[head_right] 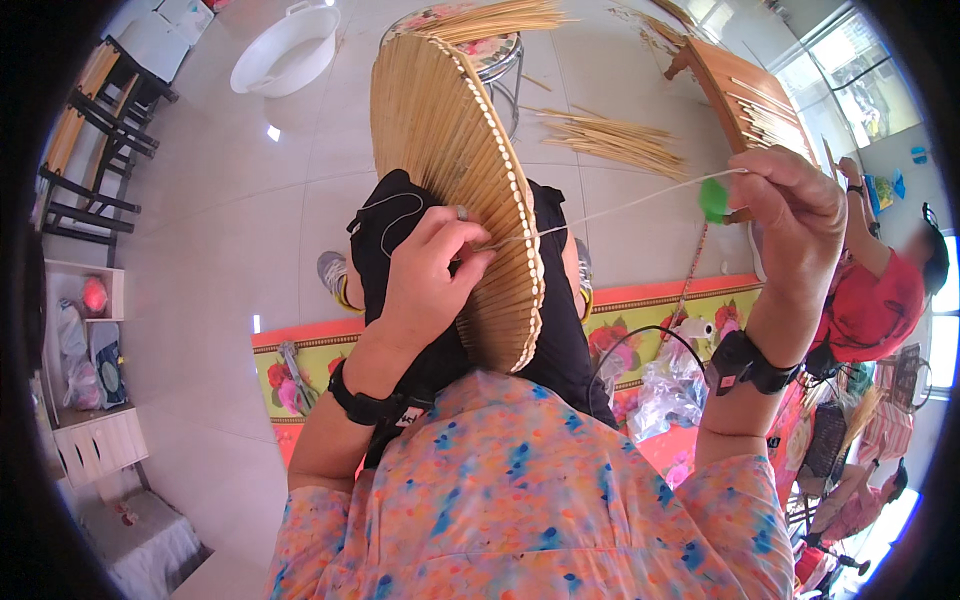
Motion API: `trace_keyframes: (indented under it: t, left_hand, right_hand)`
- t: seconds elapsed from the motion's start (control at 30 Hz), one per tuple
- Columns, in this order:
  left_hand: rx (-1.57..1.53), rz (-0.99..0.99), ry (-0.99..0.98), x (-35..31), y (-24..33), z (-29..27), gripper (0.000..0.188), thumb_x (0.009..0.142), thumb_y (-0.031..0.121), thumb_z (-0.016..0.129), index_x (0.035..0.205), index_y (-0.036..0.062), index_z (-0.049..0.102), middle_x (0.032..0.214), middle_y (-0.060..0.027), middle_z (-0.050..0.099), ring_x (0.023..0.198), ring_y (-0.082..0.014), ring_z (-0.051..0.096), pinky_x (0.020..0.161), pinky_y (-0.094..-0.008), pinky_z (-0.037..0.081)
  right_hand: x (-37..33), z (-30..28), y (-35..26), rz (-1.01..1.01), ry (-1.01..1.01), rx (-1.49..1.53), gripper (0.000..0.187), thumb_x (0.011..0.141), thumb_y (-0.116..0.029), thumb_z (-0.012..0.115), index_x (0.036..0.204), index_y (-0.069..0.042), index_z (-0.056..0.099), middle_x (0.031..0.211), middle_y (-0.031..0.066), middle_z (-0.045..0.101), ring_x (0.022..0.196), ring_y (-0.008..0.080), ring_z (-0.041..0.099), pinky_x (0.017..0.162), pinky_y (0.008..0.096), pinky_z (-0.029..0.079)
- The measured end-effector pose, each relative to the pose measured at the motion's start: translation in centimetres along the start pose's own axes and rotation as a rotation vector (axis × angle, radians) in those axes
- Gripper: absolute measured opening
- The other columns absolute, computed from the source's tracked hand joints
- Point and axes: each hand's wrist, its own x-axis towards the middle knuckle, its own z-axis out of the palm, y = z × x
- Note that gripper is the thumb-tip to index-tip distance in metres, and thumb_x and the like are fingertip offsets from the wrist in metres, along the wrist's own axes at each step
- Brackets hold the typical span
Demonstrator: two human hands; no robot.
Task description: The person assembles a bamboo fan by threading a white string through holes in the bamboo slats, pulling the string tight, and knotting it by hand. Using scissors, the person trims the excess string and then aligns a decorative wooden bead trim along the edge of the fan.
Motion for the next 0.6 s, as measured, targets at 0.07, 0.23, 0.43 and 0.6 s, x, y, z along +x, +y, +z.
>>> trace_keyframes:
  t: [0.07,0.23,0.43,0.6]
  left_hand:
    - [0.042,0.026,0.016,0.2,0.2,0.5,0.013,0.08,0.007,0.071,0.089,0.0062,0.062,0.09,-0.0075,0.059,0.069,-0.0292,0.064,0.059,-0.0365,0.052]
    - [0.073,0.046,-0.035,0.7,0.4,1.1,0.011,0.081,-0.001,0.068,0.088,0.0011,0.06,0.085,-0.0084,0.06,0.065,-0.0204,0.063,0.059,-0.0301,0.05]
    - [-0.633,-0.467,-0.294,0.8,1.0,-4.2,0.007,0.092,0.007,0.056,0.088,0.0018,0.055,0.081,-0.0096,0.065,0.056,-0.0151,0.059,0.054,-0.0247,0.049]
    - [-0.65,-0.657,-0.368,-0.3,0.2,-9.6,0.009,0.094,0.01,0.055,0.091,0.0022,0.055,0.07,-0.0093,0.063,0.051,-0.0142,0.057,0.05,-0.0239,0.048]
  right_hand:
    - [0.2,0.0,0.3,-0.018,0.003,0.01,0.014,0.081,0.009,0.063,0.094,0.007,0.07,0.085,0.0078,0.068,0.07,0.0115,0.062,0.063,0.0227,0.049]
    - [0.5,0.0,0.3,-0.053,-0.025,-0.059,0.013,0.083,0.008,0.063,0.093,0.006,0.07,0.082,0.007,0.067,0.068,0.01,0.06,0.061,0.0229,0.047]
    - [0.4,1.8,3.1,0.239,0.033,0.004,0.01,0.085,0.003,0.065,0.093,0.004,0.07,0.074,0.0029,0.064,0.067,0.0084,0.058,0.062,0.0221,0.045]
    - [-1.0,5.2,8.3,0.304,-0.13,0.048,0.009,0.088,-0.001,0.066,0.094,0.003,0.071,0.074,0.0023,0.064,0.067,0.0079,0.058,0.063,0.0222,0.046]
